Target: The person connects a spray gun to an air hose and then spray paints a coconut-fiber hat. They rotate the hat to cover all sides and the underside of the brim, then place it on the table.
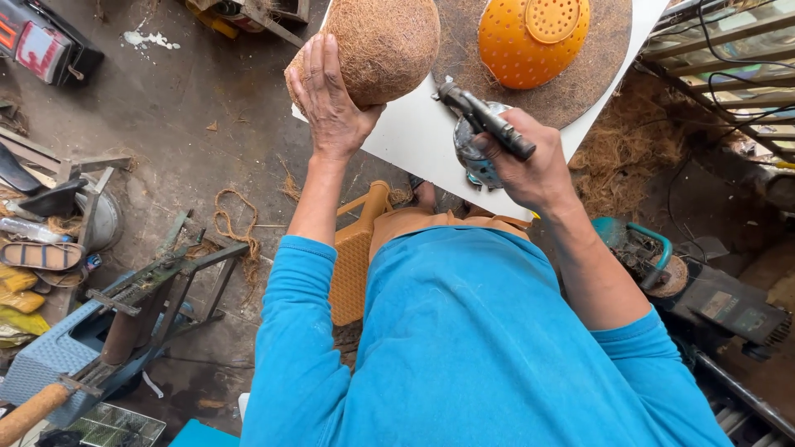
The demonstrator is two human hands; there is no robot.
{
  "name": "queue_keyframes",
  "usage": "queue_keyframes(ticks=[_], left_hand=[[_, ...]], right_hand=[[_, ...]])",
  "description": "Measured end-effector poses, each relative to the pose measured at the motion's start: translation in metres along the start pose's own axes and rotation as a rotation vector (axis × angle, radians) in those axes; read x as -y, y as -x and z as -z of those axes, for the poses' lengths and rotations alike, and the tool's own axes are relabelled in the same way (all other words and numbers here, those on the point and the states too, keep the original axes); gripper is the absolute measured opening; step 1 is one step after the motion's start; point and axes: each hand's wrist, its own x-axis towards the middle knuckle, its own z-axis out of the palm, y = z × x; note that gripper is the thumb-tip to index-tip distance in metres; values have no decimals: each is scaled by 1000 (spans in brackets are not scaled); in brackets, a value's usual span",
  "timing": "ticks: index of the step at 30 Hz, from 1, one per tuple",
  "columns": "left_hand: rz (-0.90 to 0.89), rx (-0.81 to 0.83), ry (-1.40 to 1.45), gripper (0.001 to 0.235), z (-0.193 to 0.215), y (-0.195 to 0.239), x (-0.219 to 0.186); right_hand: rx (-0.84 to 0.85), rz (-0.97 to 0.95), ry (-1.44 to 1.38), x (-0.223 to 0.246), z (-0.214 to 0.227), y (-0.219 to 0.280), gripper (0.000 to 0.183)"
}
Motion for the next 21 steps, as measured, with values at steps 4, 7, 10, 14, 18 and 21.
queue_keyframes(ticks=[4,7,10,14,18,21], left_hand=[[0,-11,2,117,-4,1,-1],[7,-75,75,119,6,-4,-11],[140,87,214,137,-4,2,-2],[347,240,406,136,-1,-2,-1],[582,357,750,129,5,-5,0],[655,355,978,127,7,-3,-3]], right_hand=[[32,-104,3,-13,-9,1,31],[46,-44,19,-17,-14,0,35],[103,-77,-70,4,-14,-1,27],[117,-61,-18,-8,-15,1,26],[80,-35,38,-21,-16,1,27],[47,-51,-51,-20,-15,0,30]])
